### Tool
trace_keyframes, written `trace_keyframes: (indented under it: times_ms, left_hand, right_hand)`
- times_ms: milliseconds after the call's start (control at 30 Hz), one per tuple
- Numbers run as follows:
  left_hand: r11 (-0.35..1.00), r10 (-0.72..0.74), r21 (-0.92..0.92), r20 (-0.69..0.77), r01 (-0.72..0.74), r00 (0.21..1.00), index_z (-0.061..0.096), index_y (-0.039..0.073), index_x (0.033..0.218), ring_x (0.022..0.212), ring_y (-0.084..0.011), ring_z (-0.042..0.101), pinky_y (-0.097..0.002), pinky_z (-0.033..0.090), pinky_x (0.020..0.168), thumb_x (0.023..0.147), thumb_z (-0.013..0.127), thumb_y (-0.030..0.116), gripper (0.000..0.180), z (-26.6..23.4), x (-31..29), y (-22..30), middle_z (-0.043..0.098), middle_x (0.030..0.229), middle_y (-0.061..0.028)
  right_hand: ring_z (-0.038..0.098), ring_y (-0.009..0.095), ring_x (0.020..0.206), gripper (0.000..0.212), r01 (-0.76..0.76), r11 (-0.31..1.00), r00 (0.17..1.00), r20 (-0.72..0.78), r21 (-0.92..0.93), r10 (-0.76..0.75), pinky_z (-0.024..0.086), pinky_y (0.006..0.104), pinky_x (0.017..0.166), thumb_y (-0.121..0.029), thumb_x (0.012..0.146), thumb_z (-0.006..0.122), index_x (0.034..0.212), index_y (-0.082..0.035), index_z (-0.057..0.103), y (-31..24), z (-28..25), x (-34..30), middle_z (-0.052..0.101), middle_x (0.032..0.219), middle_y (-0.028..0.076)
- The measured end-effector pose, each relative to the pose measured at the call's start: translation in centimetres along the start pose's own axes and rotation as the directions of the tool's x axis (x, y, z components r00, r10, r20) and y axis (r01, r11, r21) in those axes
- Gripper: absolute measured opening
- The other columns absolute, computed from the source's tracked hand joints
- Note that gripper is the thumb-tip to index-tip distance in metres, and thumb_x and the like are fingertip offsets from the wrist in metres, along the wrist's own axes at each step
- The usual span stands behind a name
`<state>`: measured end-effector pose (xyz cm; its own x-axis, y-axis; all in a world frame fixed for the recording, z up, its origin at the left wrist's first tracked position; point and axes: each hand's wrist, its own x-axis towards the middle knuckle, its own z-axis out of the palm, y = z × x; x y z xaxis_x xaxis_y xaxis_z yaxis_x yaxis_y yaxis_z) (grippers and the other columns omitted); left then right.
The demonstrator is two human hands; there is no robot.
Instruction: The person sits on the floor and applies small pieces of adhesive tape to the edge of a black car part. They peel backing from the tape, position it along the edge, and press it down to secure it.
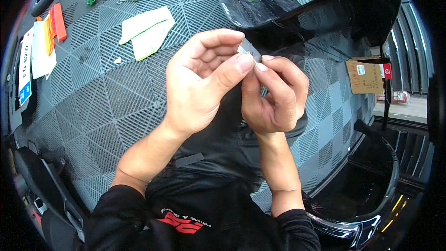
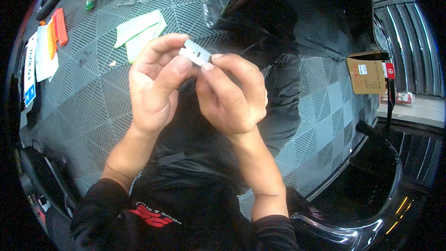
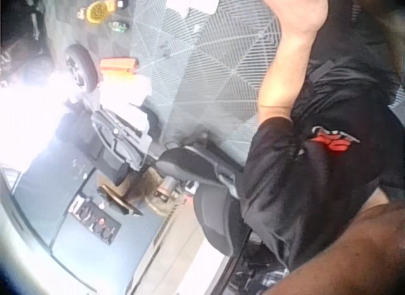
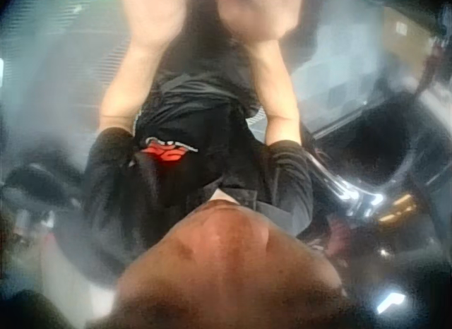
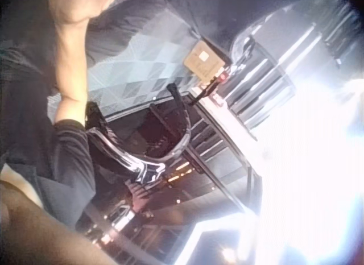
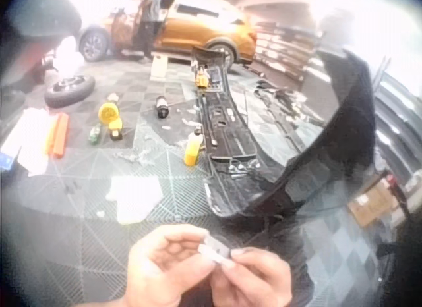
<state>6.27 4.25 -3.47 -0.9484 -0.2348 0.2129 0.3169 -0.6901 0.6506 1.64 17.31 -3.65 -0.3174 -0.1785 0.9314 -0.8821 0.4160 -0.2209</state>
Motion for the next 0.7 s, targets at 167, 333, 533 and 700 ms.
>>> trace_keyframes:
  times_ms: [167,333,533,700]
  left_hand:
    - [0.998,0.024,0.063,0.006,-0.025,1.0,0.062,-0.005,0.122,0.1,-0.0155,0.071,-0.0288,0.058,0.092,0.097,0.073,0.006,0.029,-0.1,0.6,-0.2,0.072,0.11,-0.0122]
    - [0.97,0.081,0.229,0.005,-0.08,0.997,0.066,-0.003,0.118,0.097,-0.0144,0.071,-0.029,0.061,0.084,0.098,0.072,0.008,0.023,-1.0,2.9,-0.5,0.073,0.107,-0.0098]
    - [0.879,0.208,0.402,0.162,-0.257,0.965,0.071,0.001,0.118,0.093,-0.012,0.071,-0.0279,0.061,0.084,0.097,0.074,0.012,0.024,-2.6,5.0,0.6,0.074,0.107,-0.0069]
    - [0.86,0.202,0.414,0.259,-0.298,0.945,0.071,0.002,0.117,0.097,-0.0119,0.071,-0.0271,0.06,0.087,0.097,0.074,0.012,0.023,-2.3,6.3,0.4,0.075,0.108,-0.006]
  right_hand:
    - [0.07,0.023,0.083,0.031,0.025,1.0,0.999,0.03,-0.018,-0.025,0.058,0.0294,0.07,0.006,0.072,0.085,0.1,-0.004,0.074,0.5,0.3,-0.1,0.069,0.103,0.014]
    - [0.069,0.028,0.087,0.028,-0.015,1.0,0.999,0.039,-0.007,0.015,0.058,0.0354,0.074,0.002,0.072,0.084,0.097,-0.005,0.075,1.4,-1.0,0.7,0.069,0.102,0.011]
    - [0.072,0.023,0.092,0.022,0.22,0.959,0.975,0.005,-0.176,-0.223,0.059,0.0278,0.075,0.001,0.088,0.075,0.11,0.001,0.071,5.6,-7.0,6.2,0.073,0.108,0.017]
    - [0.074,0.016,0.081,0.021,0.416,0.786,0.909,0.192,-0.457,-0.369,0.059,0.0232,0.072,0.002,0.096,0.068,0.116,0.0,0.071,11.0,-14.7,11.7,0.077,0.107,0.015]
